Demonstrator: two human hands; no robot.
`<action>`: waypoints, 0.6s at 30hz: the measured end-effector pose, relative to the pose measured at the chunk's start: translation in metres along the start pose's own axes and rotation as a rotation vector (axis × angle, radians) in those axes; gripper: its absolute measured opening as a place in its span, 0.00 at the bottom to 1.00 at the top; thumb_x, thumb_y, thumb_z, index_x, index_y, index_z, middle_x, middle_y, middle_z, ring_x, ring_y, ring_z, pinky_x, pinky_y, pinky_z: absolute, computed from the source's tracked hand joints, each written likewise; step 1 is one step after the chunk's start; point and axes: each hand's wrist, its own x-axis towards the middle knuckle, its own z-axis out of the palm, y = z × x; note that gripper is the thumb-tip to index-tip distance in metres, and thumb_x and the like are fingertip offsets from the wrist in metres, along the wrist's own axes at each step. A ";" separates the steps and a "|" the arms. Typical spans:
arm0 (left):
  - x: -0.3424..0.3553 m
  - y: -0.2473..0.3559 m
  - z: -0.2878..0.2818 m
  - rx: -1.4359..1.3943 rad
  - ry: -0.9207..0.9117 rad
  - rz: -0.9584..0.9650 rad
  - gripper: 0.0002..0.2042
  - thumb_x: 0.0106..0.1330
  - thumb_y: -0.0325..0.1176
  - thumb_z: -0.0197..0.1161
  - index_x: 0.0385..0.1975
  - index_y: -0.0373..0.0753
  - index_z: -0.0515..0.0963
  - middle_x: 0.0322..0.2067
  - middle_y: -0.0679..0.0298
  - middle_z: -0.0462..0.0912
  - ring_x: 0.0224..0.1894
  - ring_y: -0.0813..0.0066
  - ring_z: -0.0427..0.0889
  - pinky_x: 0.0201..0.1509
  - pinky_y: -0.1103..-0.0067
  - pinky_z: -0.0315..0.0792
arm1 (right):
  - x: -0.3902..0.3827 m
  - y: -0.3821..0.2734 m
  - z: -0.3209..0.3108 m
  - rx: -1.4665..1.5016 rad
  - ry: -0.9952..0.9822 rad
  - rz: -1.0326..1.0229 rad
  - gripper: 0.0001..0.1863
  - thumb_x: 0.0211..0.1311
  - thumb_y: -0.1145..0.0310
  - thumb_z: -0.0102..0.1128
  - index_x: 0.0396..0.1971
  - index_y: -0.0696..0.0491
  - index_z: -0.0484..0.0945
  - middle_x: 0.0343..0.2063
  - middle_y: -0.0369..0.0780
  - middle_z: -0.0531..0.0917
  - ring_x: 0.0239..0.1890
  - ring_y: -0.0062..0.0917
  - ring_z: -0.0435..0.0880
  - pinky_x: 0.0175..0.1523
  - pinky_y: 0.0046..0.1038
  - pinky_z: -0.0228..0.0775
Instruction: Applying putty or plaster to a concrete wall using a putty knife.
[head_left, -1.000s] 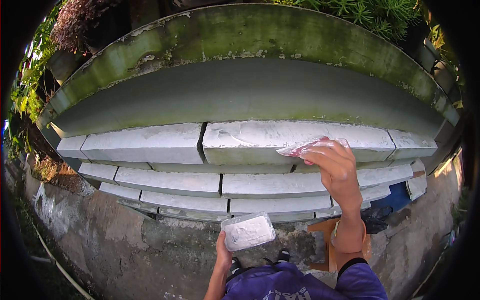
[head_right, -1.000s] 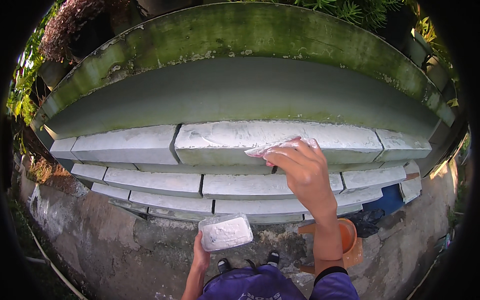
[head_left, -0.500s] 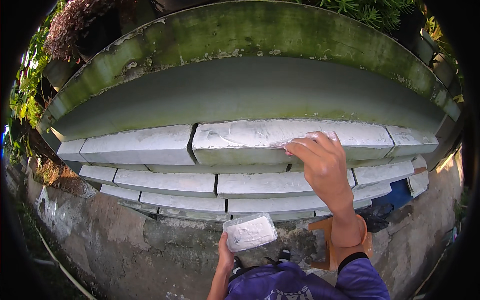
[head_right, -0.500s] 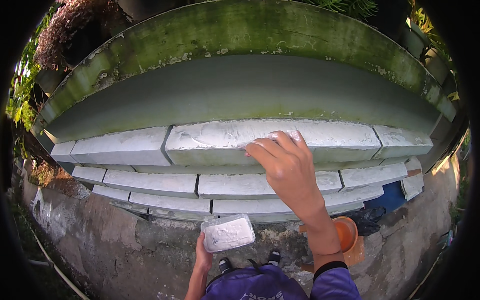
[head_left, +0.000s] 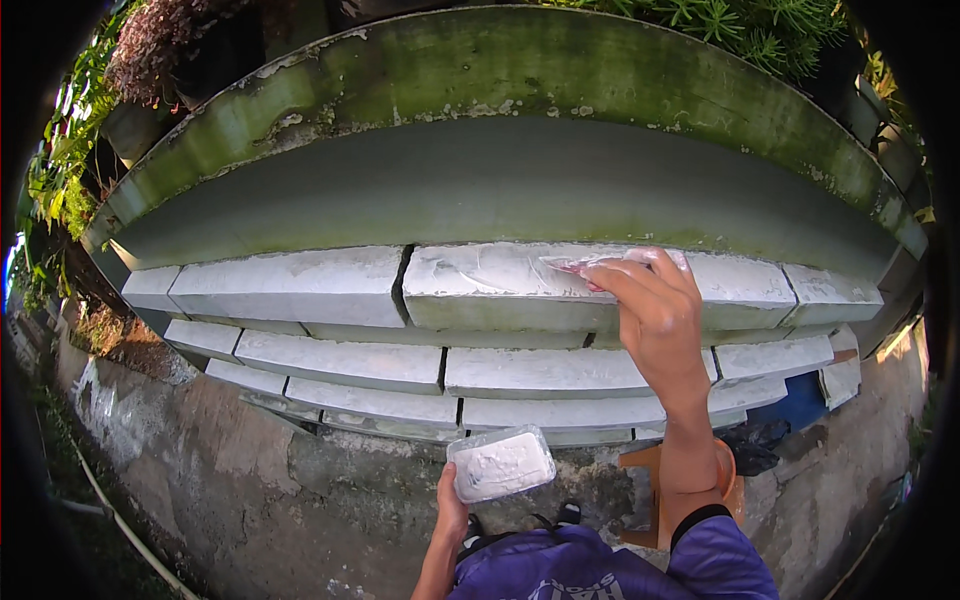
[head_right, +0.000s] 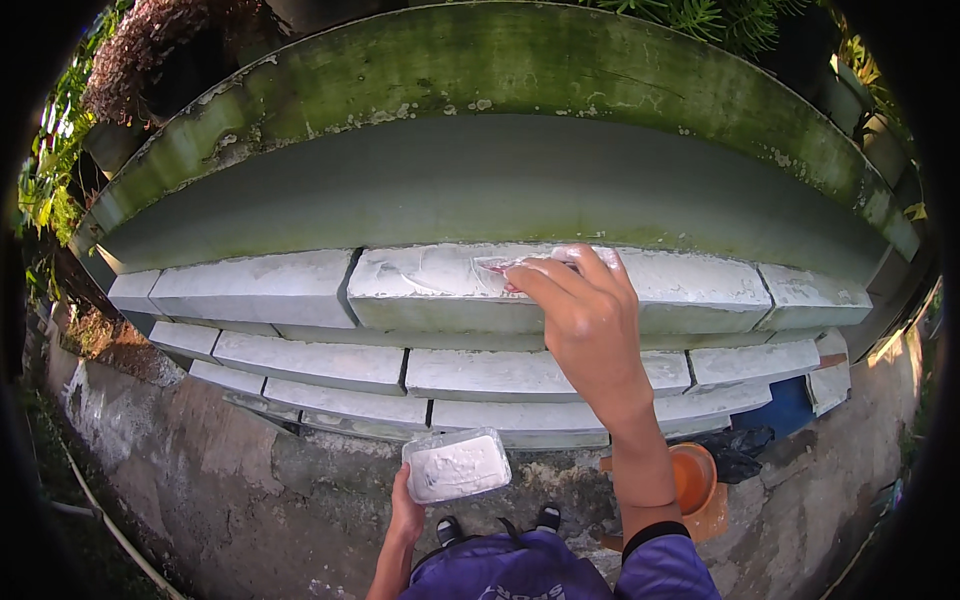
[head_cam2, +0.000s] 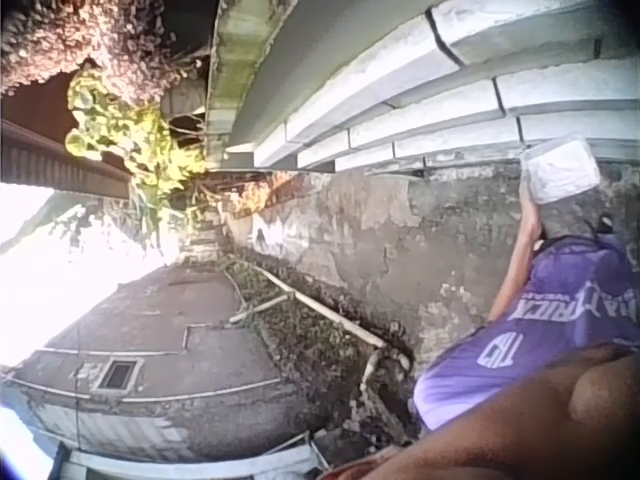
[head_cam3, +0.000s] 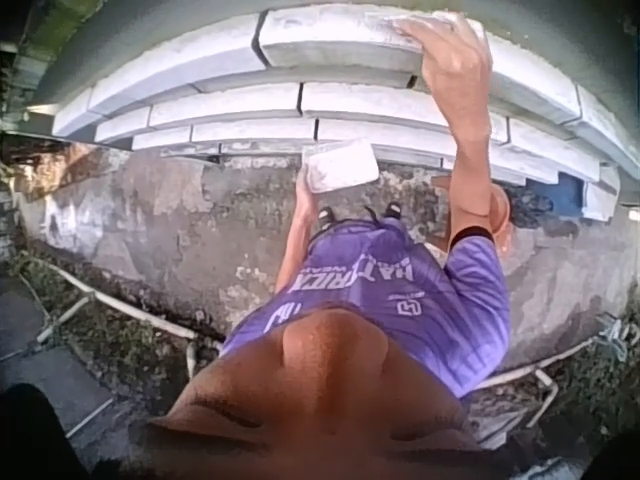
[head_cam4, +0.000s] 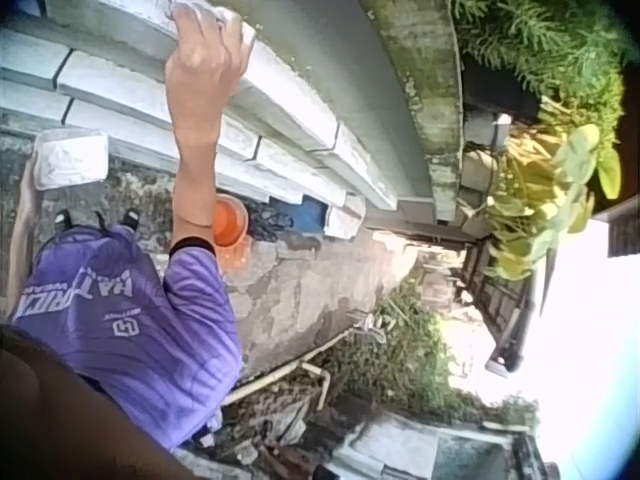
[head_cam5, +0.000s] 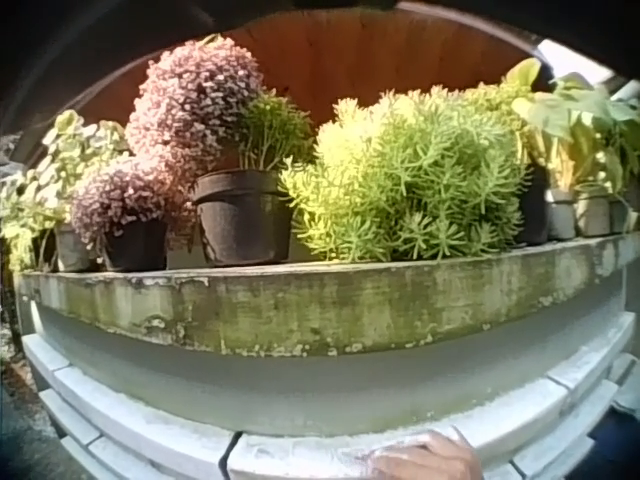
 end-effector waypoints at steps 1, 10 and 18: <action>0.000 0.001 0.001 0.002 -0.004 -0.003 0.31 0.76 0.58 0.45 0.66 0.37 0.70 0.61 0.60 0.78 0.64 0.65 0.75 0.71 0.66 0.62 | 0.003 0.003 0.010 0.022 0.093 -0.024 0.12 0.50 0.82 0.62 0.33 0.51 0.86 0.33 0.35 0.87 0.37 0.32 0.82 0.44 0.38 0.72; 0.007 -0.002 -0.007 -0.001 -0.001 0.001 0.31 0.76 0.57 0.45 0.65 0.37 0.70 0.62 0.60 0.78 0.65 0.65 0.74 0.72 0.66 0.60 | -0.034 -0.007 0.000 -0.040 -0.137 -0.062 0.17 0.47 0.81 0.62 0.38 0.49 0.88 0.40 0.37 0.89 0.45 0.31 0.87 0.49 0.34 0.75; 0.003 0.013 0.011 0.010 -0.021 -0.019 0.32 0.76 0.58 0.46 0.65 0.36 0.70 0.61 0.60 0.78 0.65 0.65 0.74 0.72 0.67 0.61 | -0.010 0.002 0.037 0.009 0.000 -0.116 0.16 0.49 0.80 0.63 0.38 0.49 0.87 0.40 0.36 0.89 0.44 0.32 0.88 0.46 0.35 0.77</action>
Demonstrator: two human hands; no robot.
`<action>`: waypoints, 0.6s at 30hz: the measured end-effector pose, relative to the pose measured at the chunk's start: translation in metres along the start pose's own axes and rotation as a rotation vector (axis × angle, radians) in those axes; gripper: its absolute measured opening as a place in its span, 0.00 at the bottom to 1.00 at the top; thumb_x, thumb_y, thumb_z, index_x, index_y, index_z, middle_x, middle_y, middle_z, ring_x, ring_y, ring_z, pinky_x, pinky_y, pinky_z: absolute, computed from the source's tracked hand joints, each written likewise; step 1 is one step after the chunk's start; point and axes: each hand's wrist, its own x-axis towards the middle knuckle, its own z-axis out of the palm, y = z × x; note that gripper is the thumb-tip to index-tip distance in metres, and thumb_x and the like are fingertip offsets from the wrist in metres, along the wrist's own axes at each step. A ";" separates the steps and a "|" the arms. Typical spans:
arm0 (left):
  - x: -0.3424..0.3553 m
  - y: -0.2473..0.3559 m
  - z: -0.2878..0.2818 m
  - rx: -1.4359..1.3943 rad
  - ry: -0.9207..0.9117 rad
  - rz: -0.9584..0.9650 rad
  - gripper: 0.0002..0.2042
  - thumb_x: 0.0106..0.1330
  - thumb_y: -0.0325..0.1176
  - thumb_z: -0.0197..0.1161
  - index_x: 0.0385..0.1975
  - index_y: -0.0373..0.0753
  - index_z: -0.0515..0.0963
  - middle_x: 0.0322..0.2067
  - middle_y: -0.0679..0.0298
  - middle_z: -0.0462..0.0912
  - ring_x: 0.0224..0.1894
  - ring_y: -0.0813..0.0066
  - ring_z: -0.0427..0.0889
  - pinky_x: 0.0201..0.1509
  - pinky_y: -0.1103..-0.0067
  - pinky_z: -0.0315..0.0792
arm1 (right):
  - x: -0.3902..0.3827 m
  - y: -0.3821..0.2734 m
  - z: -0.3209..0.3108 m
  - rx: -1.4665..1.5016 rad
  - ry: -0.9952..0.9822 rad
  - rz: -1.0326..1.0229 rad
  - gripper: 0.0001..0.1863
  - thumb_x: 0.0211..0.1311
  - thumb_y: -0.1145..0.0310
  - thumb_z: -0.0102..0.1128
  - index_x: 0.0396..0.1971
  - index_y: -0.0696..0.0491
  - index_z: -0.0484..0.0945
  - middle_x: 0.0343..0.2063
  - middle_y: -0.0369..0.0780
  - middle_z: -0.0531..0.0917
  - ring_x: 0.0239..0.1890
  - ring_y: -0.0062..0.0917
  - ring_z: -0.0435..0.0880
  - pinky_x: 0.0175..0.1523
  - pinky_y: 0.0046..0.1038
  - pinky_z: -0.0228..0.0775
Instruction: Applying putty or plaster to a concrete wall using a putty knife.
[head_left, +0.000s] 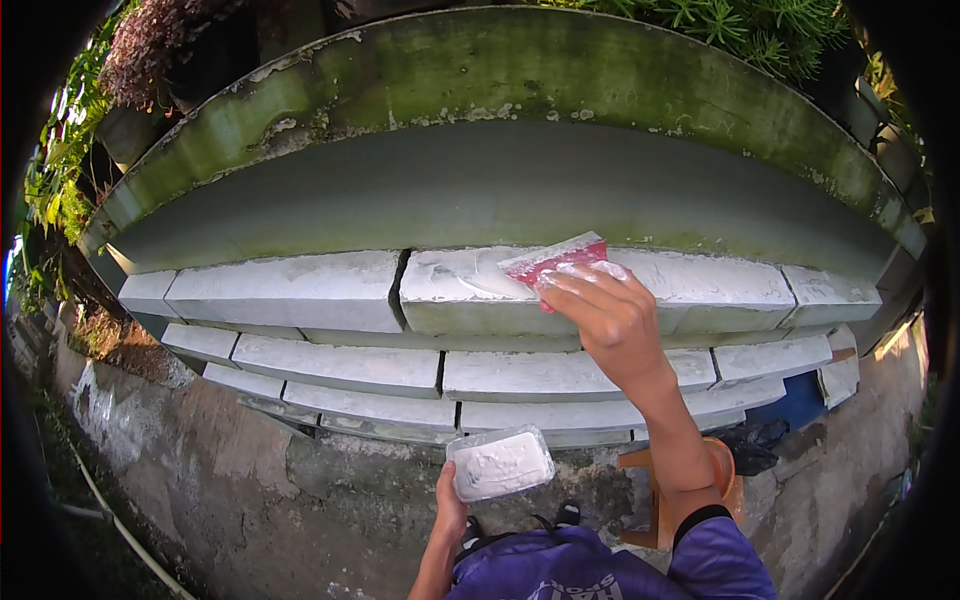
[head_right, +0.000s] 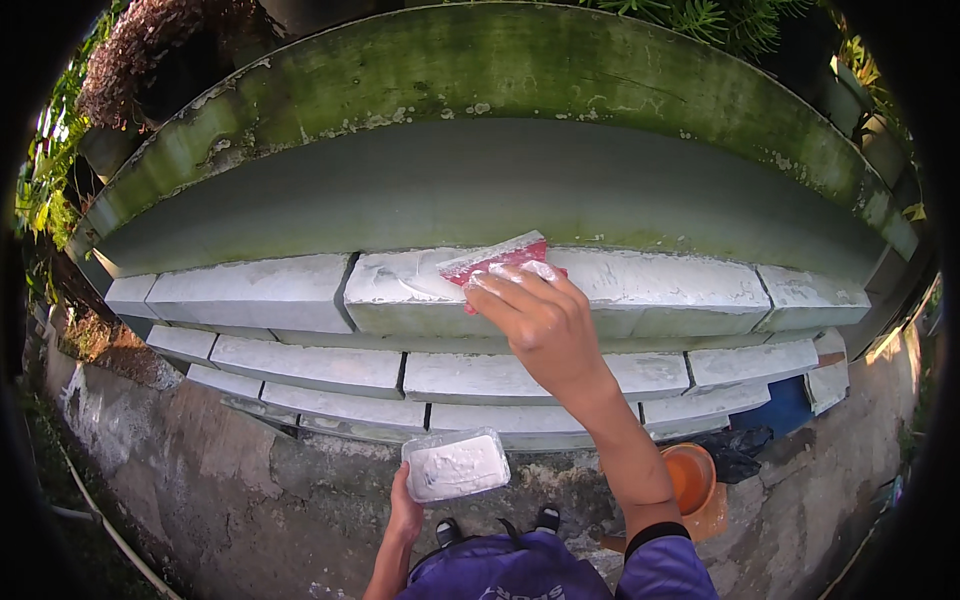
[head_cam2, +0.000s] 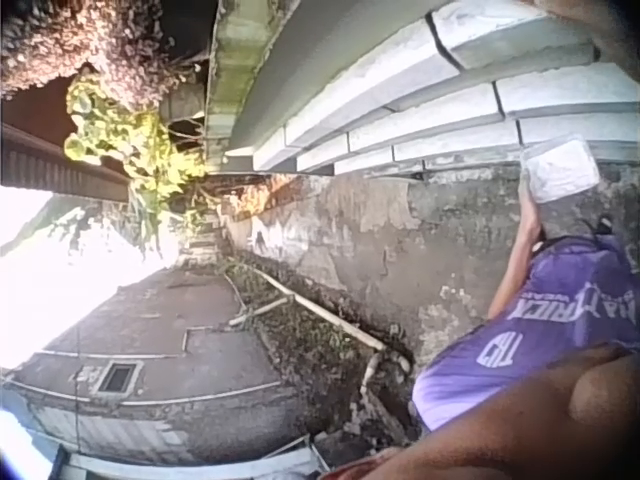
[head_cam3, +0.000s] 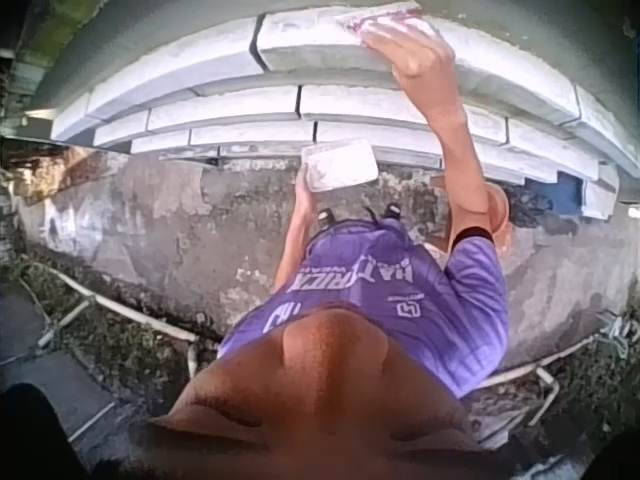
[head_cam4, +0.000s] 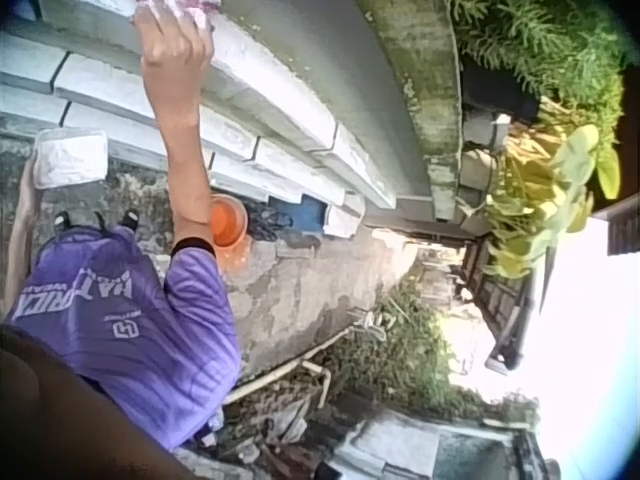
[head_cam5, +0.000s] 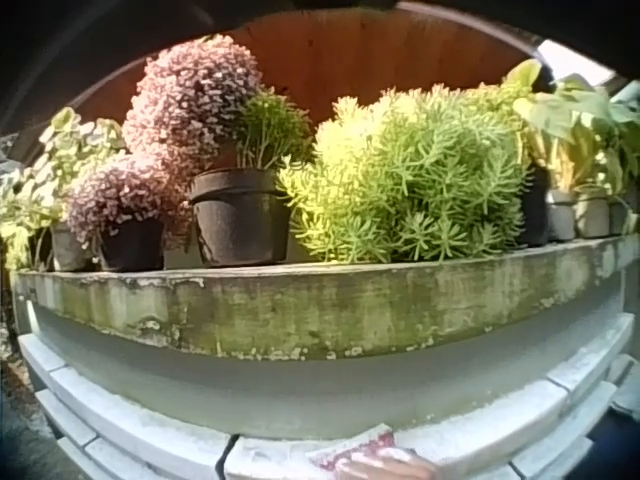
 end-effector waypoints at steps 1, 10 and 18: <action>0.001 -0.001 0.000 0.001 -0.002 -0.001 0.32 0.76 0.58 0.46 0.65 0.36 0.70 0.61 0.60 0.78 0.65 0.65 0.74 0.72 0.67 0.61 | 0.001 0.001 0.005 0.041 -0.018 -0.031 0.16 0.50 0.79 0.63 0.39 0.49 0.87 0.40 0.36 0.89 0.45 0.32 0.88 0.46 0.35 0.77; 0.002 -0.009 -0.013 -0.002 0.036 0.022 0.31 0.76 0.57 0.45 0.65 0.35 0.70 0.61 0.59 0.78 0.64 0.65 0.75 0.71 0.67 0.61 | -0.007 -0.012 -0.048 0.009 -0.061 0.060 0.09 0.50 0.76 0.67 0.34 0.52 0.87 0.35 0.39 0.90 0.40 0.32 0.89 0.44 0.32 0.79; -0.001 -0.007 -0.005 0.014 0.040 -0.029 0.30 0.76 0.57 0.45 0.64 0.37 0.72 0.59 0.60 0.80 0.62 0.66 0.77 0.69 0.67 0.64 | 0.035 -0.043 0.039 0.009 -0.016 0.026 0.08 0.53 0.74 0.65 0.34 0.52 0.84 0.34 0.38 0.88 0.39 0.28 0.89 0.42 0.29 0.79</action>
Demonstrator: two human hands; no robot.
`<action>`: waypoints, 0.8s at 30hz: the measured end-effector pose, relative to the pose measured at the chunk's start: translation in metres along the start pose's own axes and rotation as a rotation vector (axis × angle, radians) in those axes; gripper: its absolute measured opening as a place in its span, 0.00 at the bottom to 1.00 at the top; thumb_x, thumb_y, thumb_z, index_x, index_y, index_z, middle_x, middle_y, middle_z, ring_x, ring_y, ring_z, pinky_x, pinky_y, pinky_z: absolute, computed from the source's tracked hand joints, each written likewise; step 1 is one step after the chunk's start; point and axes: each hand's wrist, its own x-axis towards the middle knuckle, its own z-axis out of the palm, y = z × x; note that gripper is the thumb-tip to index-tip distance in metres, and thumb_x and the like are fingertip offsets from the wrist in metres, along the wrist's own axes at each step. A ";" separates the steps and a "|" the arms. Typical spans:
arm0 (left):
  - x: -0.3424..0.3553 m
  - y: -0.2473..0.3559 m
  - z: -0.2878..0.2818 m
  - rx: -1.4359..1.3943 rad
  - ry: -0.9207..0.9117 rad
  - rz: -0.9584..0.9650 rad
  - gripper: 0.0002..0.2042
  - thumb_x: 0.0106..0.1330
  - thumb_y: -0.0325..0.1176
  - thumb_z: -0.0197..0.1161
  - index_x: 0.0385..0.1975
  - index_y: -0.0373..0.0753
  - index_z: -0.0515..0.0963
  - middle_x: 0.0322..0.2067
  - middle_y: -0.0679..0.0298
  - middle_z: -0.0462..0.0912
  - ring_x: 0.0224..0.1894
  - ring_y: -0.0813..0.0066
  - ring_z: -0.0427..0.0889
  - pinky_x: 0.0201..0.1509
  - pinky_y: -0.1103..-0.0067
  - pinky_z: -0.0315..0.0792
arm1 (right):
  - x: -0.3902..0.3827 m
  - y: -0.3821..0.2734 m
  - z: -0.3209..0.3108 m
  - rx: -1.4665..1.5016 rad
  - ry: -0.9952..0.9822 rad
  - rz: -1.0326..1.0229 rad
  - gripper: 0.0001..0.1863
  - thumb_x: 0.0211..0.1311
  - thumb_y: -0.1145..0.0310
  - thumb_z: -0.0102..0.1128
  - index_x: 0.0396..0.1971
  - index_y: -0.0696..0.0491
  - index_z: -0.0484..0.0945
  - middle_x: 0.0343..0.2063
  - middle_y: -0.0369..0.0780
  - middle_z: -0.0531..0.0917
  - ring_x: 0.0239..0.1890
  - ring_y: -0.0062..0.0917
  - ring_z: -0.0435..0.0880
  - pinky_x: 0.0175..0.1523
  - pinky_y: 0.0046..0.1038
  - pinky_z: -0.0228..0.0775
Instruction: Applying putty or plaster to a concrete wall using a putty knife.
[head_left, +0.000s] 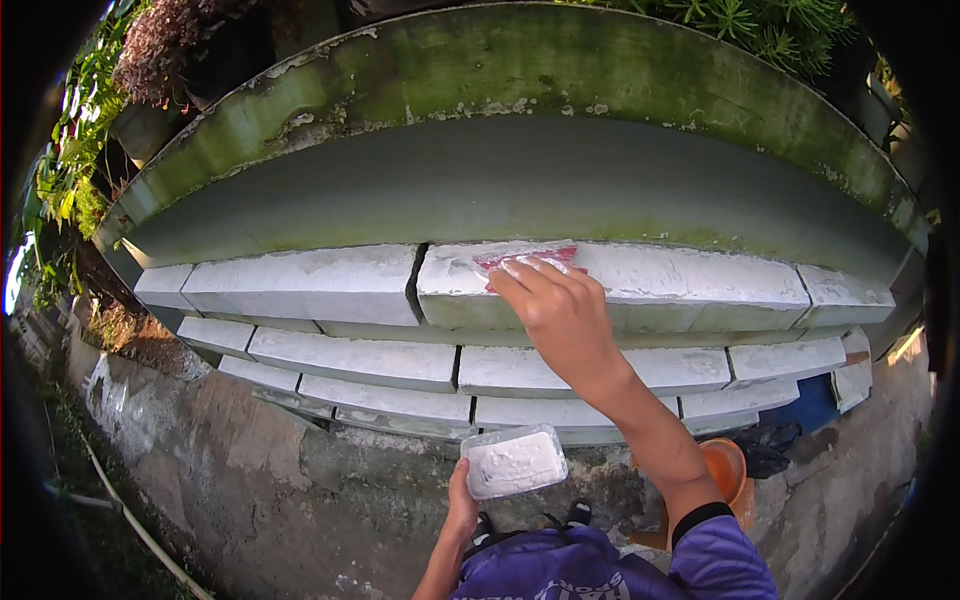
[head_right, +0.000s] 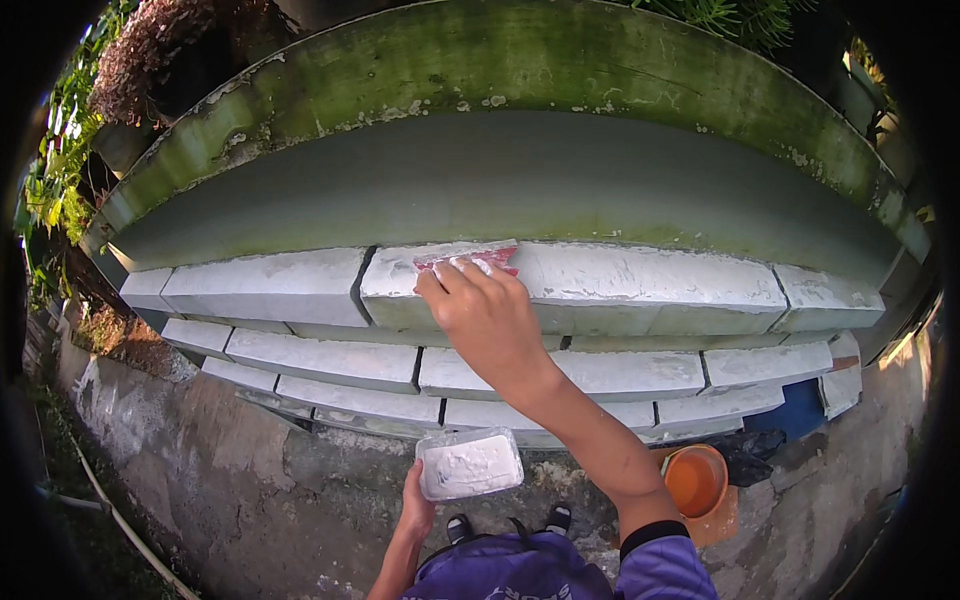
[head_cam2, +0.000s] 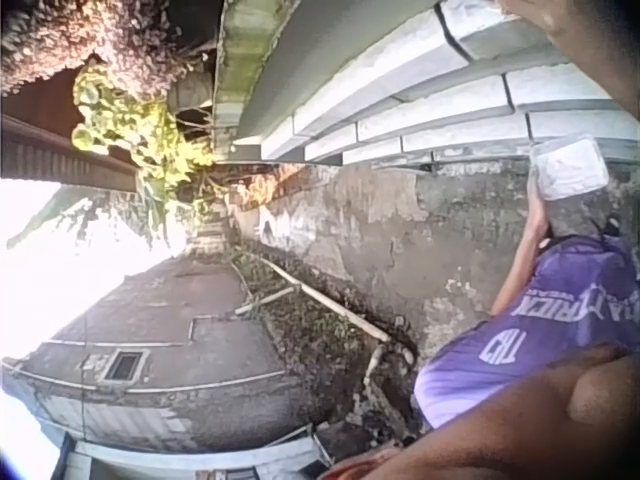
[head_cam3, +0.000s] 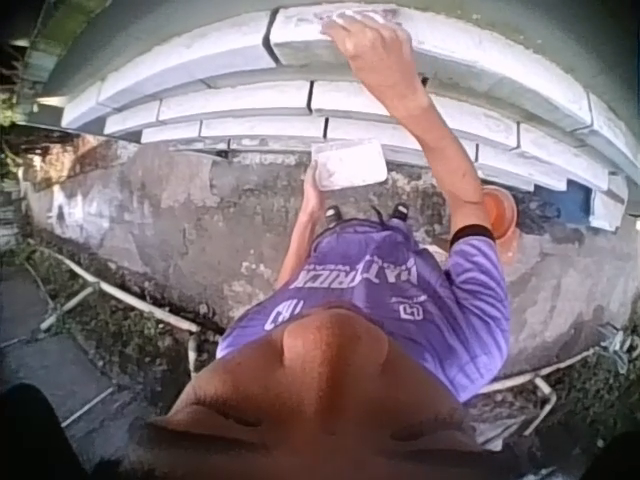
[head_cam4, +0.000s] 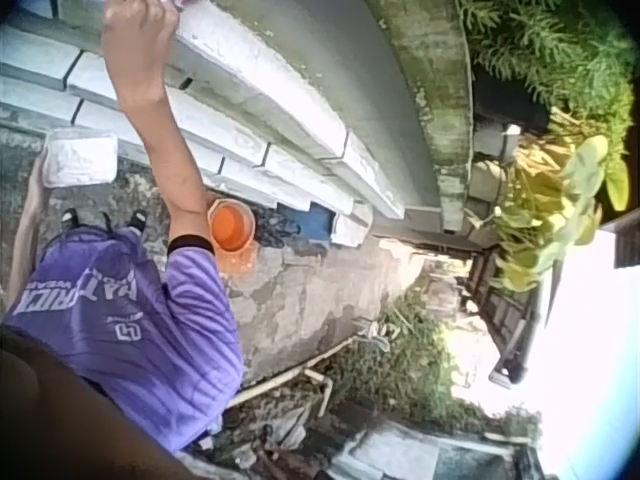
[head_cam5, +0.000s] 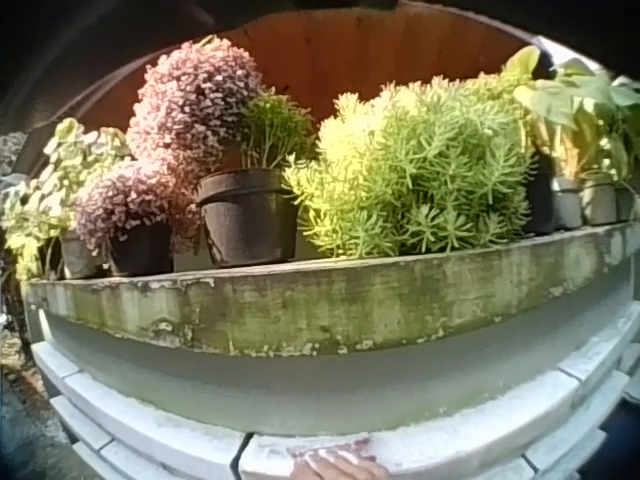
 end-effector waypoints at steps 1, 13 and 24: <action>0.000 -0.001 -0.002 0.000 0.003 0.001 0.30 0.76 0.57 0.45 0.64 0.37 0.72 0.59 0.60 0.80 0.62 0.66 0.77 0.69 0.67 0.64 | 0.001 -0.001 0.004 -0.020 -0.091 0.011 0.09 0.54 0.74 0.66 0.36 0.52 0.84 0.36 0.39 0.88 0.40 0.30 0.89 0.43 0.30 0.80; -0.002 -0.003 -0.010 -0.094 -0.012 0.024 0.27 0.79 0.51 0.45 0.63 0.33 0.71 0.58 0.59 0.79 0.59 0.69 0.77 0.67 0.72 0.66 | 0.008 -0.010 -0.024 0.035 0.044 -0.015 0.06 0.54 0.73 0.66 0.34 0.52 0.84 0.32 0.36 0.87 0.38 0.27 0.87 0.39 0.29 0.78; -0.005 -0.003 -0.022 -0.046 0.014 0.043 0.31 0.77 0.56 0.45 0.65 0.35 0.69 0.61 0.58 0.78 0.64 0.65 0.76 0.70 0.67 0.63 | -0.030 0.011 -0.073 0.042 -0.144 0.015 0.10 0.50 0.79 0.63 0.33 0.52 0.85 0.35 0.38 0.89 0.41 0.32 0.88 0.43 0.33 0.79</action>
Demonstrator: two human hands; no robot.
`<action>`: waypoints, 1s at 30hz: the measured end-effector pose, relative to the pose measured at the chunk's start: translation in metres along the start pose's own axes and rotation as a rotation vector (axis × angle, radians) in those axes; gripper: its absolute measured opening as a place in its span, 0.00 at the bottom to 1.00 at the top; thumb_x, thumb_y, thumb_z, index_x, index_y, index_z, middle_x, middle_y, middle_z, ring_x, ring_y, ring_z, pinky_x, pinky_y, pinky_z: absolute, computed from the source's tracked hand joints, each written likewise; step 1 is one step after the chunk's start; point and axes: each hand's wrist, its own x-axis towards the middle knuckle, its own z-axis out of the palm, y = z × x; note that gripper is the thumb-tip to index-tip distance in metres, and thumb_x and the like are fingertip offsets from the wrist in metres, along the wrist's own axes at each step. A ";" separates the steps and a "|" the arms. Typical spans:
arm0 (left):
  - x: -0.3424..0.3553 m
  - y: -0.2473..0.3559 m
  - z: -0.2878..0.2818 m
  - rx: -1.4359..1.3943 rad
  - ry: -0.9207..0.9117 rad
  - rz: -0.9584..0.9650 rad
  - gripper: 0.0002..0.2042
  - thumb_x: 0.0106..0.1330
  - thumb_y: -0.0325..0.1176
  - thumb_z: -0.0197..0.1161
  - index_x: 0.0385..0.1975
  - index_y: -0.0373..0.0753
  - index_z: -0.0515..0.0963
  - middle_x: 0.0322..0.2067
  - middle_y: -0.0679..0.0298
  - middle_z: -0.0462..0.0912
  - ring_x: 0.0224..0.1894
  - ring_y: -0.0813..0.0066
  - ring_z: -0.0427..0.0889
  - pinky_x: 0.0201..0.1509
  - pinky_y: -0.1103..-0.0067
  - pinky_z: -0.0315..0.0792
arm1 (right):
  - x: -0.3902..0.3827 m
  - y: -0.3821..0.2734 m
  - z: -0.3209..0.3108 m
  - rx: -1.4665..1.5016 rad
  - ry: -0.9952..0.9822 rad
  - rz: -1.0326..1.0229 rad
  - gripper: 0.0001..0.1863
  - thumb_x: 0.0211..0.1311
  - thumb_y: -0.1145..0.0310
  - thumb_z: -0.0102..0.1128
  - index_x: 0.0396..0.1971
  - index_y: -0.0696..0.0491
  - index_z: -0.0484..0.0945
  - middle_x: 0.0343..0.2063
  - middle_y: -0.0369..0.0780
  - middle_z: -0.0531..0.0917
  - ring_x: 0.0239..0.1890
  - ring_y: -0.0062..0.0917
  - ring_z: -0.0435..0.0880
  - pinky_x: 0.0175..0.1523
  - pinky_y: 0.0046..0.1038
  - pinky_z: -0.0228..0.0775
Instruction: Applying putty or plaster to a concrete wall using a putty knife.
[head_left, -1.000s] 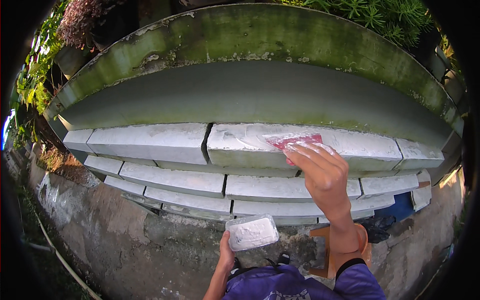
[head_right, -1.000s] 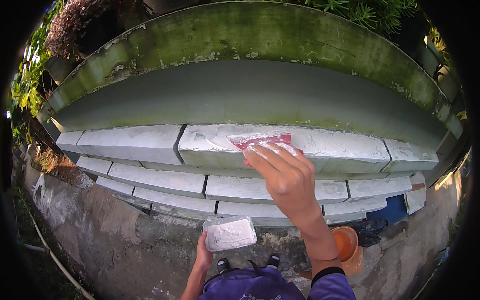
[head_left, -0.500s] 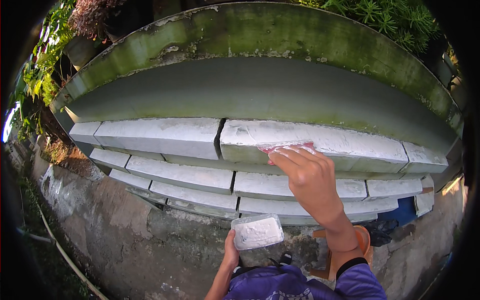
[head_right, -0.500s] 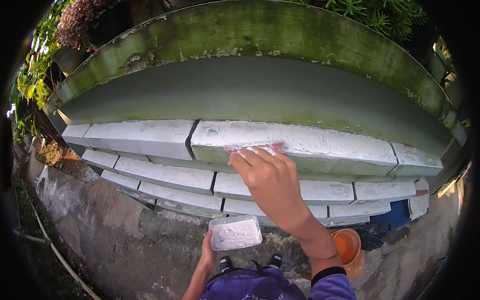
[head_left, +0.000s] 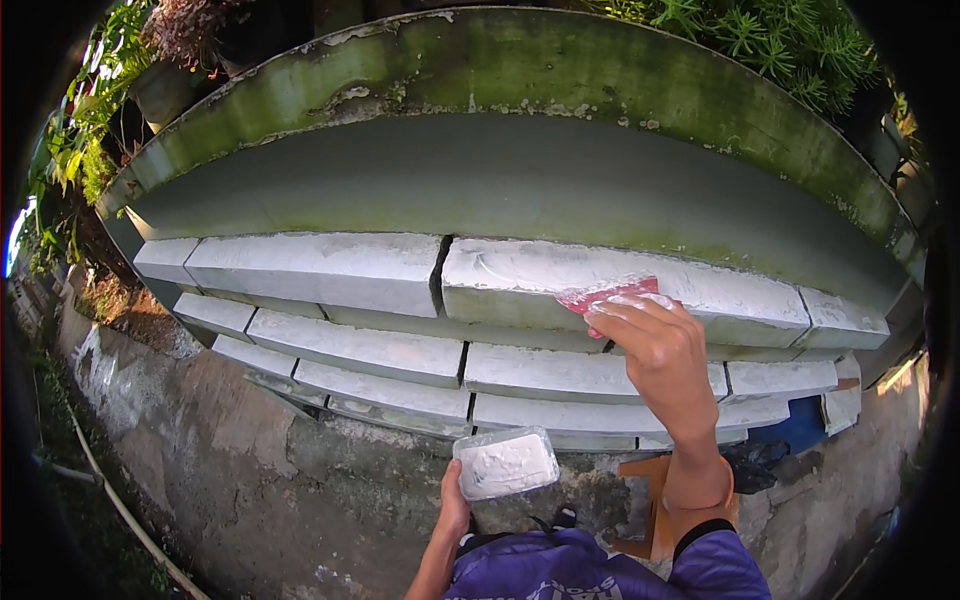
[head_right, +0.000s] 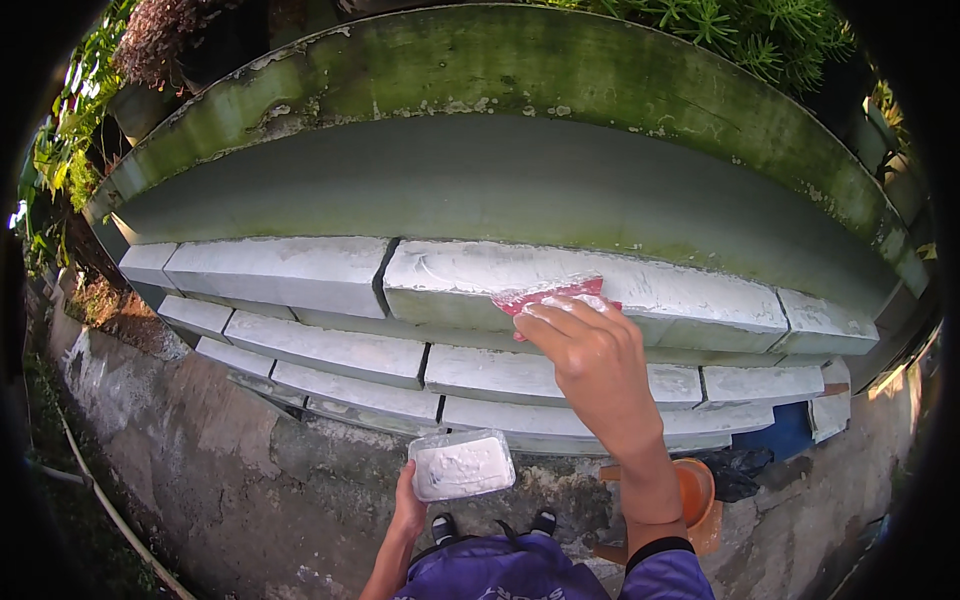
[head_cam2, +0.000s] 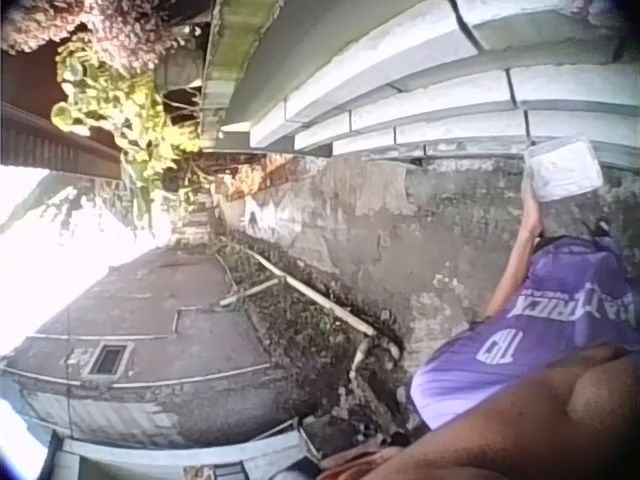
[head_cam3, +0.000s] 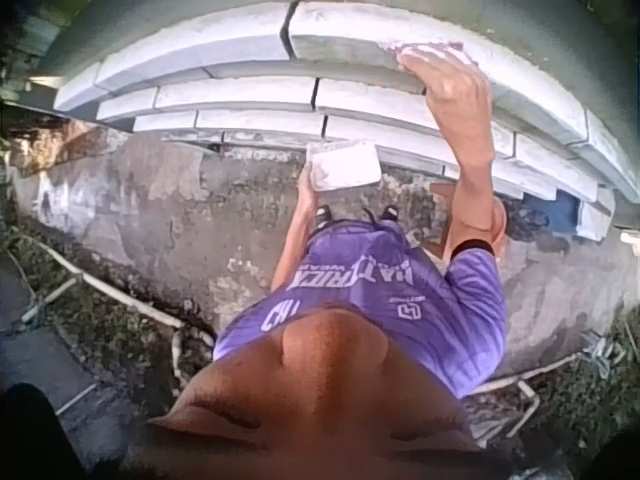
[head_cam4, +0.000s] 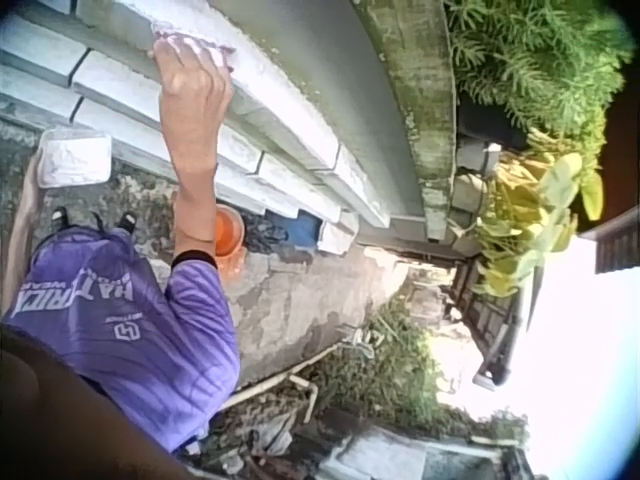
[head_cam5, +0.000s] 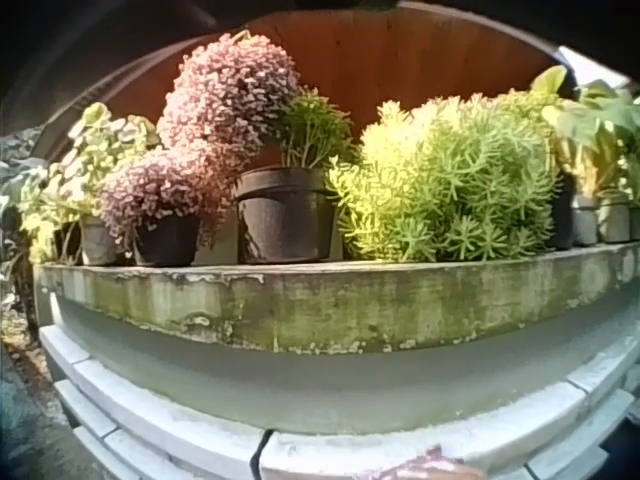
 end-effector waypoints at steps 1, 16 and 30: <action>0.001 -0.002 -0.001 -0.003 -0.003 -0.001 0.31 0.77 0.56 0.45 0.65 0.35 0.69 0.61 0.58 0.78 0.64 0.65 0.76 0.70 0.67 0.63 | -0.001 0.006 -0.006 -0.004 -0.002 -0.002 0.10 0.50 0.79 0.63 0.33 0.52 0.85 0.35 0.38 0.89 0.41 0.32 0.88 0.43 0.33 0.79; -0.001 0.000 0.011 0.037 -0.014 -0.026 0.32 0.75 0.59 0.46 0.65 0.36 0.70 0.61 0.59 0.78 0.64 0.64 0.75 0.70 0.67 0.63 | -0.017 0.022 -0.021 0.002 0.083 0.138 0.14 0.49 0.84 0.60 0.35 0.55 0.86 0.36 0.41 0.89 0.41 0.35 0.88 0.46 0.36 0.78; -0.004 0.008 0.016 0.025 -0.005 -0.044 0.30 0.77 0.57 0.45 0.65 0.37 0.71 0.61 0.61 0.78 0.65 0.65 0.74 0.71 0.67 0.61 | -0.034 0.046 -0.034 -0.093 0.098 0.172 0.16 0.48 0.85 0.60 0.36 0.54 0.87 0.37 0.40 0.89 0.43 0.34 0.88 0.47 0.36 0.77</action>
